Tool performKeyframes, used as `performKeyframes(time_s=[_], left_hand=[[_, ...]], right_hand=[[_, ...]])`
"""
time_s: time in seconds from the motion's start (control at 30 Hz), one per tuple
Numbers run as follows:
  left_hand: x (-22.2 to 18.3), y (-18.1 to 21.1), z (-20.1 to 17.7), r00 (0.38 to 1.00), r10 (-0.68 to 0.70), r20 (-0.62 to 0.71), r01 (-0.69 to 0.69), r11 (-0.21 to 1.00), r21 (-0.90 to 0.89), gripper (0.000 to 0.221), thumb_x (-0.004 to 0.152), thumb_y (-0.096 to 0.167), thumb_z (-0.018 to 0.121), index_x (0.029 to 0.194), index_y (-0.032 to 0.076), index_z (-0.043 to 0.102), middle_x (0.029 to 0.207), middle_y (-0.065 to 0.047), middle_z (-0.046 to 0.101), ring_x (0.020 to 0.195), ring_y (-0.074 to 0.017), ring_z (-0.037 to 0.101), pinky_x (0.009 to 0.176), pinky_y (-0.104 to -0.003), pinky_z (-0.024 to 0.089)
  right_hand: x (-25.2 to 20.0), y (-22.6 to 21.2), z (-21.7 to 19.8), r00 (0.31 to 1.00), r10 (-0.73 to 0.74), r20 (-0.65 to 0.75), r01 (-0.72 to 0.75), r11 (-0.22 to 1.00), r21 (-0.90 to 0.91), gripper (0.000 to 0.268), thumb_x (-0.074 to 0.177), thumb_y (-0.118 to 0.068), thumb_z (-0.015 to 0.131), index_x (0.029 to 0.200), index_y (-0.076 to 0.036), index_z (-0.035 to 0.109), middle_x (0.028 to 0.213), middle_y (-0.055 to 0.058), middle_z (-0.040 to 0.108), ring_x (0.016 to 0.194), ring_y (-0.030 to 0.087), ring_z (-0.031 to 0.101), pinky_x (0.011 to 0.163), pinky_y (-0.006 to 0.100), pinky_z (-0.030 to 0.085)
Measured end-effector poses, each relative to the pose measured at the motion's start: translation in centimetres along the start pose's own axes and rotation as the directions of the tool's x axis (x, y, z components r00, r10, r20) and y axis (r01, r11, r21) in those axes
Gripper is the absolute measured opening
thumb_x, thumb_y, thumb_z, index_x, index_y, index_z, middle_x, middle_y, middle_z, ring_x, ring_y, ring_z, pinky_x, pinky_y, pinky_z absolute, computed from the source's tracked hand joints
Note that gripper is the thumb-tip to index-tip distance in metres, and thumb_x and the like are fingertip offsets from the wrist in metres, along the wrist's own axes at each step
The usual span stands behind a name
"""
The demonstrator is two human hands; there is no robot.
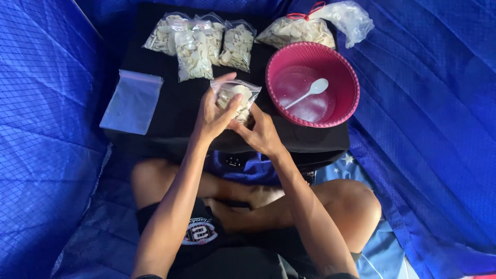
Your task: Packaging food items into small plastic bags, adding seasoning with a spoon, and organizing the finished bags.
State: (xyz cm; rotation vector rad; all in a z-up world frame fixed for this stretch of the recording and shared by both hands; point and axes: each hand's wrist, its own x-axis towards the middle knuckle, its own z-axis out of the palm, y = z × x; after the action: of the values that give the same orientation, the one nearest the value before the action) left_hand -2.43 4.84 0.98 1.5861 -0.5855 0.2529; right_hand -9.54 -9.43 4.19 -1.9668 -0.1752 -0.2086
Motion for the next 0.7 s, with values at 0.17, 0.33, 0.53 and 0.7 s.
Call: performKeyframes(time_s=[0.17, 0.33, 0.53, 0.7], left_hand=[[1.5, 1.3, -1.8, 0.999, 0.036, -0.021, -0.035, 0.997, 0.073, 0.029, 0.099, 0.033, 0.073, 0.119, 0.011, 0.074, 0.108, -0.011, 0.075, 0.104, -0.0268, 0.072, 0.093, -0.039, 0.056], [1.6, 0.1, -3.2, 0.999, -0.041, 0.036, 0.044, 0.994, -0.101, 0.055, 0.102, 0.047, 0.064, 0.144, 0.013, 0.055, 0.115, -0.01, 0.071, 0.102, -0.0148, 0.064, 0.078, -0.027, 0.055], [0.1, -2.5, -1.9, 0.993, -0.1, 0.062, 0.109, 0.981, -0.163, 0.058, 0.103, 0.05, 0.061, 0.142, 0.006, 0.056, 0.128, -0.021, 0.066, 0.112, -0.0288, 0.068, 0.093, -0.042, 0.058], [0.4, -0.2, -1.9, 0.992, -0.123, 0.031, 0.127, 0.981, -0.145, 0.039, 0.106, 0.03, 0.046, 0.13, 0.002, 0.058, 0.103, -0.005, 0.064, 0.086, -0.0111, 0.053, 0.079, -0.025, 0.047]], right_hand=[[0.0, 0.3, 0.1, 0.994, -0.095, -0.056, 0.096, 0.995, 0.01, 0.032, 0.088, -0.028, 0.084, 0.098, -0.005, 0.065, 0.073, 0.011, 0.068, 0.071, 0.018, 0.067, 0.066, 0.033, 0.055], [0.0, 0.3, 0.5, 0.995, -0.077, -0.07, 0.081, 0.996, 0.044, 0.028, 0.088, -0.024, 0.084, 0.099, -0.005, 0.067, 0.077, 0.011, 0.07, 0.073, 0.018, 0.066, 0.07, 0.034, 0.056], [0.1, 0.8, 0.6, 0.997, -0.035, -0.062, 0.043, 0.992, 0.12, 0.021, 0.091, -0.019, 0.08, 0.098, -0.006, 0.065, 0.076, 0.006, 0.065, 0.075, 0.014, 0.06, 0.071, 0.032, 0.054], [-0.2, 1.6, -0.1, 0.998, -0.066, 0.023, 0.058, 0.967, 0.249, 0.026, 0.097, -0.009, 0.068, 0.119, 0.002, 0.058, 0.093, 0.005, 0.062, 0.078, 0.009, 0.053, 0.069, 0.021, 0.046]])
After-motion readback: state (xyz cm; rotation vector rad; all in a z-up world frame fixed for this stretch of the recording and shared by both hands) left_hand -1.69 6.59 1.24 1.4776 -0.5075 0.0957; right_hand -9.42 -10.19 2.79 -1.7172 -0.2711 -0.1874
